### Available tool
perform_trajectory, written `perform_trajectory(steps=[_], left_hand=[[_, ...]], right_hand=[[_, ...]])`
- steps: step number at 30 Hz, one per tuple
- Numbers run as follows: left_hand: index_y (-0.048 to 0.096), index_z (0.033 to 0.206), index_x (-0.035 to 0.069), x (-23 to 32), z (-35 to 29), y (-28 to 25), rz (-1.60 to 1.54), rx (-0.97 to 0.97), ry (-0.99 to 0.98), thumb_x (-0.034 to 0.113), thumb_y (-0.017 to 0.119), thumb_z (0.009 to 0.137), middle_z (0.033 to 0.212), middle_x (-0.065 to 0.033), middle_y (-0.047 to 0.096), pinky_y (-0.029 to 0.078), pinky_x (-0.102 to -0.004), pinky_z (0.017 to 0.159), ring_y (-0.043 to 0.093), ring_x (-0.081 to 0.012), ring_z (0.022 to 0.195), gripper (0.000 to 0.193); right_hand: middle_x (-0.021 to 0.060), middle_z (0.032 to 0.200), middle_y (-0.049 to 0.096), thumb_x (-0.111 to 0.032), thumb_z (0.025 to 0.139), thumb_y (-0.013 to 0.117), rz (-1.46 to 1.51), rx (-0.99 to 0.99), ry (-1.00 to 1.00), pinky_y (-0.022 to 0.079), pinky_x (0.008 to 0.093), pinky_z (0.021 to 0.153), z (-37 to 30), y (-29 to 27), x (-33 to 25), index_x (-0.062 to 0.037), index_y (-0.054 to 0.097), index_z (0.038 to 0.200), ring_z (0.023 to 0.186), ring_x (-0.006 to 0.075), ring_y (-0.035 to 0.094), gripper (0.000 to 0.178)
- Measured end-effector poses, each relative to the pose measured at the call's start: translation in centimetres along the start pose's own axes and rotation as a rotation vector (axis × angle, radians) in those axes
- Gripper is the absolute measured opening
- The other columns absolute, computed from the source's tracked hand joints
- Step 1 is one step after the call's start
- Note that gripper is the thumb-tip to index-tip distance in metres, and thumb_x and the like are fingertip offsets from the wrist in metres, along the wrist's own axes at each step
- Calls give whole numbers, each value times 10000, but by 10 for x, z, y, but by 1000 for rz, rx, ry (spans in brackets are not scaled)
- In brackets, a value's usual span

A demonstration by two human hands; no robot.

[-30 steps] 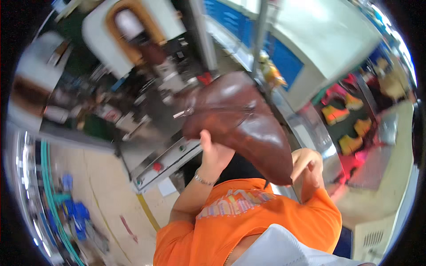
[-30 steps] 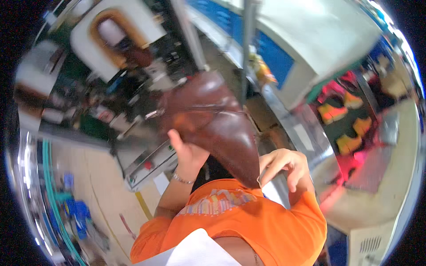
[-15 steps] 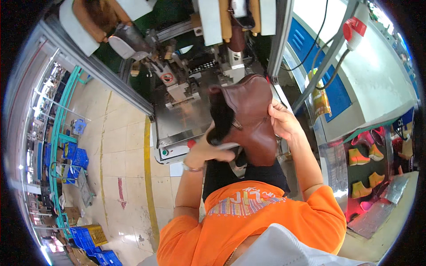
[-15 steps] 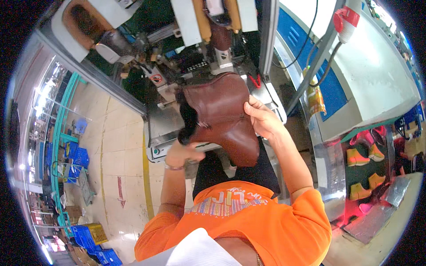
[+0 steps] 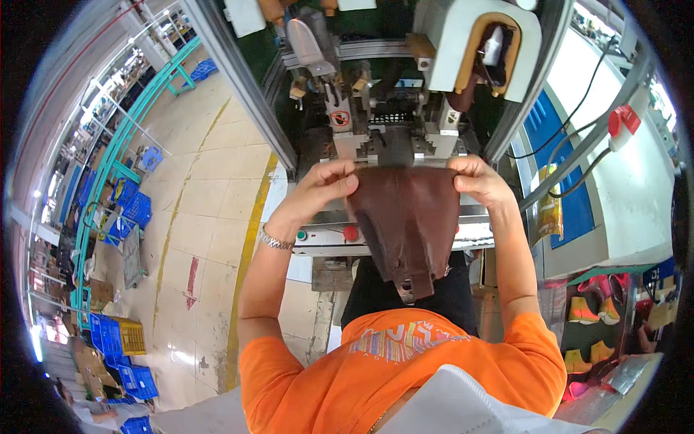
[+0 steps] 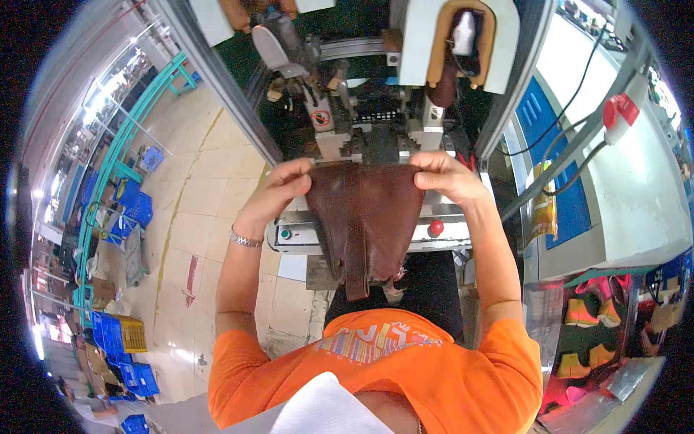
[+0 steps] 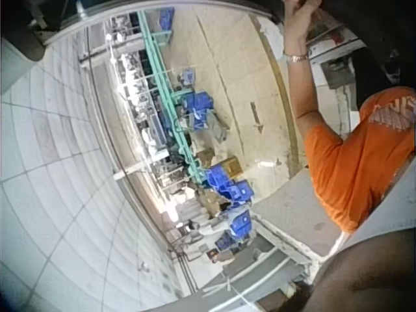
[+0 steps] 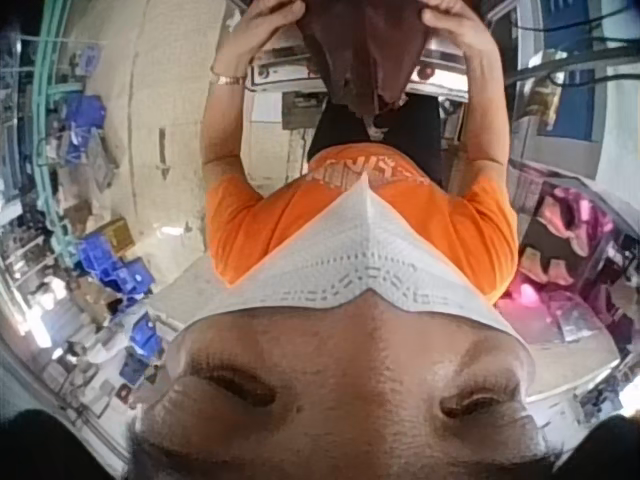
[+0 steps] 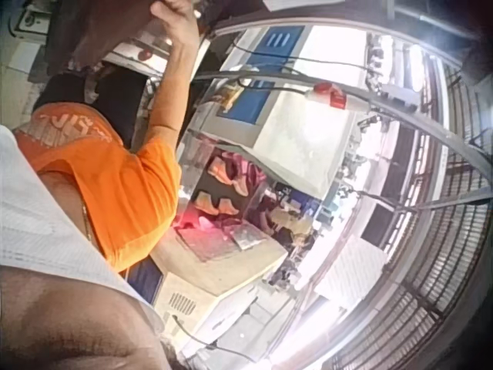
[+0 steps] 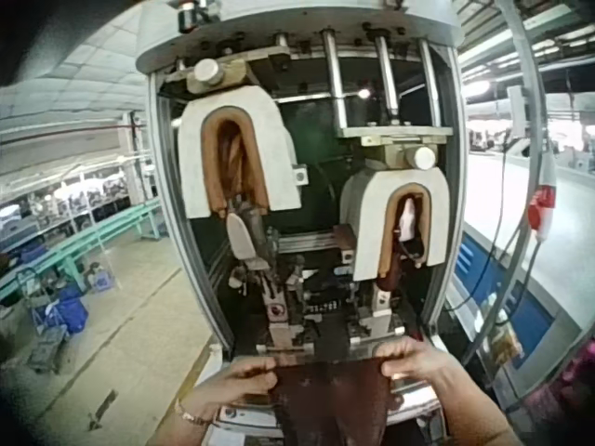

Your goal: The person fits shoe uppers onto the molds of a pressing machine, presses buttons to operate the machine, removes the shoe uppers, and places them onto a conveyor belt.

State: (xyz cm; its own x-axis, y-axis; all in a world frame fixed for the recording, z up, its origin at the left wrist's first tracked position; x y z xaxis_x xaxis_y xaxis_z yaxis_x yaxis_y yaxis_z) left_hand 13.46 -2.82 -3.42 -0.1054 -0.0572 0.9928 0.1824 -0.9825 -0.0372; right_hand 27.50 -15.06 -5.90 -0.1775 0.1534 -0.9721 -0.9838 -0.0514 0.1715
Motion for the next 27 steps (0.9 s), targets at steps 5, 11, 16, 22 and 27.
perform_trajectory(steps=[5, 11, 16, 22, 27], left_hand=[[561, 995, 12, 35, 7, -36, 56, -43, 261, 155, 540, 882, 900, 26, 527, 417, -222, 714, 476, -55, 829, 184], [407, 1253, 19, 92, 42, -145, 17, 237, 389, 88, 517, 876, 1106, -58, 554, 430, -257, 823, 530, -123, 974, 399], [492, 979, 52, 104, 83, -186, -300, 418, 472, 26, 564, 841, 888, -27, 590, 424, -221, 745, 554, -104, 822, 158], [501, 961, 80, 81, 105, -209, -298, 404, 367, 18, 570, 832, 868, -20, 586, 421, -224, 723, 552, -106, 811, 159], [517, 925, 92, 71, 123, -210, -524, 416, 247, 0, 578, 811, 854, -15, 583, 424, -233, 709, 554, -111, 810, 159]], right_hand=[[-26, 777, 596, -242, 811, 632, -71, -17, -112, 420, 222, 680, 67, 18, -33, -43, 582, 839, 715, 60, 529, 207], [-12, 882, 626, -133, 856, 572, -120, 165, -321, 408, 234, 797, 158, 3, -88, -71, 616, 934, 827, 70, 550, 109], [-14, 891, 619, -158, 861, 570, -73, 300, -356, 430, 220, 759, 209, -23, -113, -61, 589, 970, 815, 73, 562, 147], [-19, 865, 624, -157, 859, 572, -20, 332, -237, 461, 229, 722, 236, -39, -96, -68, 598, 958, 799, 79, 583, 136], [-10, 885, 632, -164, 837, 604, 37, 468, -180, 451, 270, 749, 245, -71, -86, -76, 615, 976, 836, 109, 581, 165]])
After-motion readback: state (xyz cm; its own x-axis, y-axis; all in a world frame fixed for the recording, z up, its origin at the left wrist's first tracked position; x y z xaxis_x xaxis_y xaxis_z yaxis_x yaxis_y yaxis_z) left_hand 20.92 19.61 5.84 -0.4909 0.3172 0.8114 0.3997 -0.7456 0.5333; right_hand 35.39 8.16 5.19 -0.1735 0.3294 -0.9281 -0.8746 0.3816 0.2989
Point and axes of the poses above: each hand's wrist, its own z-axis towards the middle knuckle, its own y-axis out of the palm, x = y × z, the point moved 10 cm from there along z, towards the middle knuckle
